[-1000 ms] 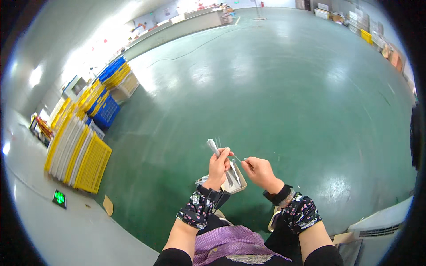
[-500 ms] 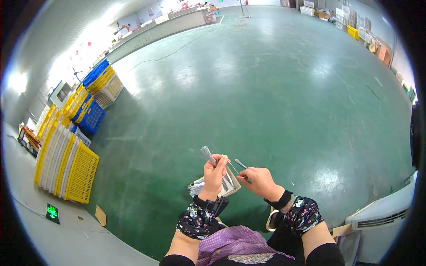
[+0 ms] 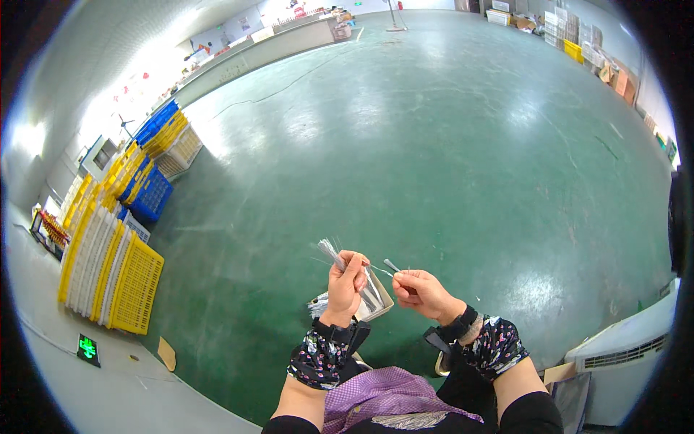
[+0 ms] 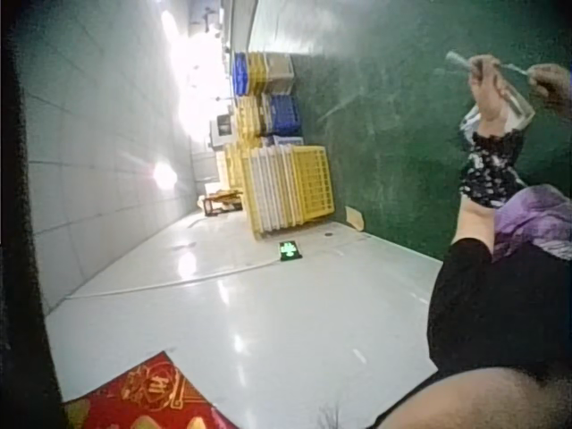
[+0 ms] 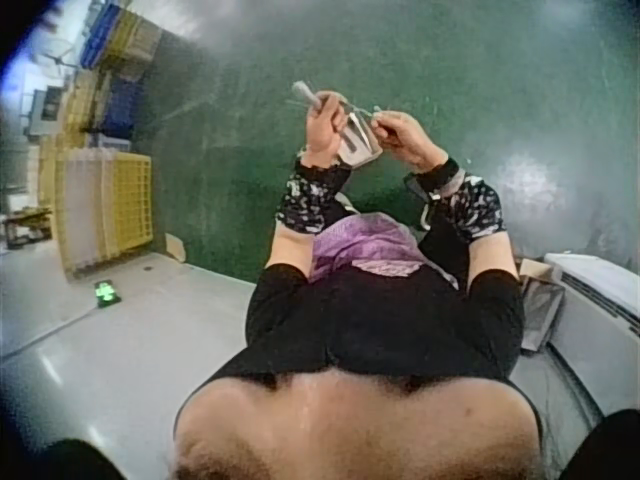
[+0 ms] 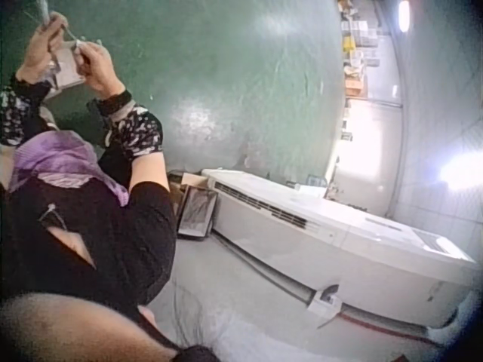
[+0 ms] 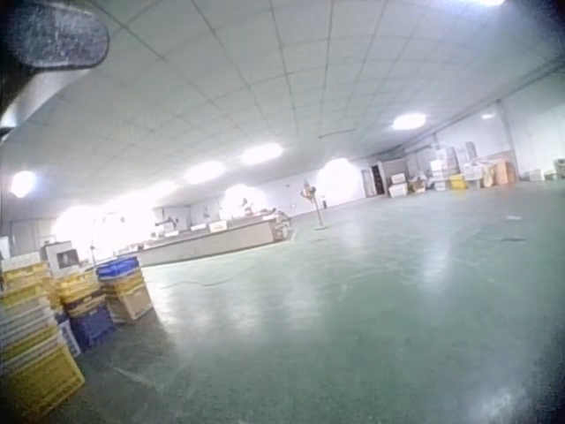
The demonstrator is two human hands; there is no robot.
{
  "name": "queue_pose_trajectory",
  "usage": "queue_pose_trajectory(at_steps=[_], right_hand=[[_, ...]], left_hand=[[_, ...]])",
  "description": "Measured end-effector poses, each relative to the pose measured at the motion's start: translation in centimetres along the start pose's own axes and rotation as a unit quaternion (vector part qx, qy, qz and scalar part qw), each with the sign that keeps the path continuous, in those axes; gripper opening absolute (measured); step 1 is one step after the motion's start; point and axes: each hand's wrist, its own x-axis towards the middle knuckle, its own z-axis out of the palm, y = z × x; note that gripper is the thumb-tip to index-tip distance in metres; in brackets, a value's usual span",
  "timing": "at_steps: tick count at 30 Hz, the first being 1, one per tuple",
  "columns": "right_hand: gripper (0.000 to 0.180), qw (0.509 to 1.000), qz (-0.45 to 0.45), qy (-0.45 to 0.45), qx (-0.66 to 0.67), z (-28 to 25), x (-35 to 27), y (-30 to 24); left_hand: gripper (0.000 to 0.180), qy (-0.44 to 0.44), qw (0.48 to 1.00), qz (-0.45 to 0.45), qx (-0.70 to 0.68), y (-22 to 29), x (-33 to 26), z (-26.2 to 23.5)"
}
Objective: The recorder is sorting and organizing thin metal or plastic wires from a bundle while sitting on a factory floor.
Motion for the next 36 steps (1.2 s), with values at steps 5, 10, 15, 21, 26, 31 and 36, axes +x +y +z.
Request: queue_pose_trajectory(at_steps=[5, 10, 15, 21, 26, 31, 36], right_hand=[[0.022, 0.856, -0.183, 0.15, -0.46, 0.6, -0.2, 0.2], [0.016, 0.627, -0.345, 0.135, -0.685, 0.3, -0.1, -0.1], [0.014, 0.565, -0.366, 0.115, -0.73, 0.0, -0.4, -0.4], [0.019, 0.635, -0.337, 0.124, -0.684, 0.3, -0.6, 0.2], [0.025, 0.958, -0.083, 0.065, -0.268, 0.1, -0.7, -0.1], [0.025, 0.986, -0.03, 0.061, -0.152, -0.4, -0.6, -0.2], [0.019, 0.829, -0.188, 0.154, -0.504, 0.4, -1.2, 0.0]], left_hand=[[0.009, 0.014, 1.0, -0.003, 0.022, -0.4, 0.4, -0.1], [0.009, 0.035, 0.995, -0.007, 0.097, -0.5, 0.4, -0.7], [0.009, 0.036, 0.994, -0.011, 0.1, -0.6, 0.4, -0.6], [0.01, 0.026, 0.997, -0.022, 0.066, -0.5, 0.3, -0.7], [0.011, 0.009, 1.0, -0.018, 0.007, -0.5, 0.1, -0.5], [0.01, -0.004, 1.0, -0.008, 0.009, -0.5, 0.0, -0.5], [0.01, 0.032, 0.996, -0.009, 0.088, -0.6, 0.3, -0.7]])
